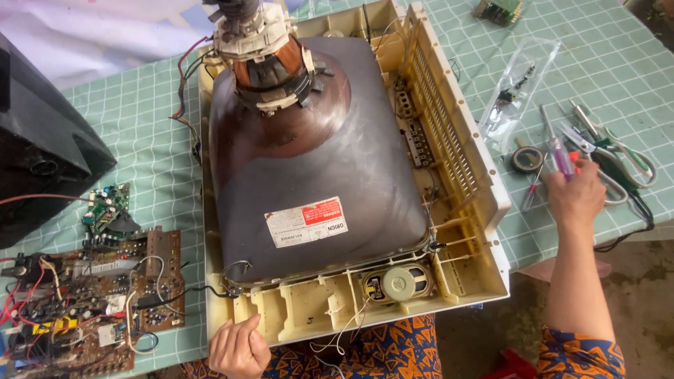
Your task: Disassembling a CRT television to access internal components, involving unscrewing parts and managing wires.
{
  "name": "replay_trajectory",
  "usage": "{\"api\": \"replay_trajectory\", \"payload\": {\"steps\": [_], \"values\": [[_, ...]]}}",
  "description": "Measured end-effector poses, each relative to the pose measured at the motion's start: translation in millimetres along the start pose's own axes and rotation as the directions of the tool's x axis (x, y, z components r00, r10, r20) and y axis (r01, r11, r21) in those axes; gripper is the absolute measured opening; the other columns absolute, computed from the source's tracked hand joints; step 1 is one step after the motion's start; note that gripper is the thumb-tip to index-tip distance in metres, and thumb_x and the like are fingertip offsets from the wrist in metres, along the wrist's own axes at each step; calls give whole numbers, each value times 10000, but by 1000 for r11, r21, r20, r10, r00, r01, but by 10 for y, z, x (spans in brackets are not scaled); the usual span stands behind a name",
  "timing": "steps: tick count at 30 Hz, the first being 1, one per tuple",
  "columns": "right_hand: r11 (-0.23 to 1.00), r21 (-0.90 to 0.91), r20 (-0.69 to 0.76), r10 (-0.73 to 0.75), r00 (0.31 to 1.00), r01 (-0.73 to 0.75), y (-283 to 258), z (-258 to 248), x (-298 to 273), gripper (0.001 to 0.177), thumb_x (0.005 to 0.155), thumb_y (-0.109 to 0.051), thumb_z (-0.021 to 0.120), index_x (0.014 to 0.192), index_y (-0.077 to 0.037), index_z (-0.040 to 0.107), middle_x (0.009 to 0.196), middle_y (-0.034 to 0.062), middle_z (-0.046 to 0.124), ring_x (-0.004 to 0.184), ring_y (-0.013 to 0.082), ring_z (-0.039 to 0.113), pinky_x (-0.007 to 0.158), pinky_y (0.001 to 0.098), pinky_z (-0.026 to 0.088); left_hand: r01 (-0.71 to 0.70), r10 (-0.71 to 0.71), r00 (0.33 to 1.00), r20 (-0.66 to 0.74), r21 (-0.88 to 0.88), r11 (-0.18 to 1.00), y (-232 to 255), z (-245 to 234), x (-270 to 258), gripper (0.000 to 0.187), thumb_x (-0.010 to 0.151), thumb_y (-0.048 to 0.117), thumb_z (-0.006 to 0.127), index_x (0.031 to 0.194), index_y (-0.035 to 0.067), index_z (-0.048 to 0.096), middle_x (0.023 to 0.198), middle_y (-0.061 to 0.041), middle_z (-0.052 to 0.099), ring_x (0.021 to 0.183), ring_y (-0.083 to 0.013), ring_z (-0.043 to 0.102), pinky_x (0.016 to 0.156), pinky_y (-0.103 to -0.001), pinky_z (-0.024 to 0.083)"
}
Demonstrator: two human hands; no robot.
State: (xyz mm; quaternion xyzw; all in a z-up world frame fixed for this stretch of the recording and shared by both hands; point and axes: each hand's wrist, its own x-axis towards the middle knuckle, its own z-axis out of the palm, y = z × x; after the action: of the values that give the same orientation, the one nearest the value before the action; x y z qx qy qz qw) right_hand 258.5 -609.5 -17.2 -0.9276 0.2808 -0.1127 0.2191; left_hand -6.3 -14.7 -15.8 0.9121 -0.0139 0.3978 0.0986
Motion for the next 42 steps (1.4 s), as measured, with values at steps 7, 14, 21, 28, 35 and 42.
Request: {"api": "replay_trajectory", "payload": {"steps": [7, 14, 21, 28, 35, 42], "values": [[976, -192, -169, -137, 976, 103, 601, 578, 311, 436, 1014, -353, 662, 1218, 32, 687, 1079, 298, 684, 969, 500, 634, 759, 629, 484, 10, -11, 997, 70, 8, 1000, -32, -40, -52, 444, 1043, 226, 392, 852, 113, 777, 729, -39, 723, 700, -272, 687, 807, -432, 590], [907, 180, -573, -218, 790, 381, 551, 341, 100, 277, 1059, -167, 649, 1144, 84, 730, 954, 213, 739, 748, 317, 678, 601, 426, 537, 152, -154, 966, 208, 25, 988, -48, -66, -141, 462, 1045, 267, 378, 874, 139, 788, 743, -5, 737, 767, -250, 706, 892, -427, 582], [611, 597, -715, 111, 690, 520, 696, 58, -345, 139, 1108, -111, 573, 1106, 27, 590, 862, 160, 642, 595, 209, 584, 500, 346, 500, 98, -99, 992, 85, 12, 995, -201, 163, -378, 441, 1039, 236, 390, 827, 144, 766, 721, -11, 715, 693, -248, 660, 856, -439, 570], [667, 496, -731, -26, 682, 556, 396, -102, -731, 60, 1083, 33, 525, 1100, 77, 488, 892, 233, 615, 600, 273, 626, 498, 357, 499, 68, -68, 996, 52, 12, 998, -178, 168, -352, 425, 1046, 198, 401, 823, 138, 757, 686, -12, 683, 672, -242, 646, 838, -421, 565], [698, 234, -760, -303, 575, 677, 446, -190, -687, 82, 1107, 174, 607, 1161, 202, 553, 999, 337, 632, 688, 388, 694, 607, 431, 550, 48, -48, 998, 42, 15, 999, -235, 209, -400, 393, 1023, 144, 426, 816, 145, 760, 688, -7, 691, 671, -238, 651, 829, -418, 566], [663, 320, -762, -245, 600, 677, 436, -183, -719, 91, 1135, 131, 543, 1219, 144, 512, 948, 315, 626, 705, 374, 665, 682, 500, 589, 91, -92, 994, 57, 16, 996, -308, 264, -532, 377, 1019, 109, 455, 821, 151, 774, 688, -4, 695, 690, -233, 664, 846, -424, 568]]}}
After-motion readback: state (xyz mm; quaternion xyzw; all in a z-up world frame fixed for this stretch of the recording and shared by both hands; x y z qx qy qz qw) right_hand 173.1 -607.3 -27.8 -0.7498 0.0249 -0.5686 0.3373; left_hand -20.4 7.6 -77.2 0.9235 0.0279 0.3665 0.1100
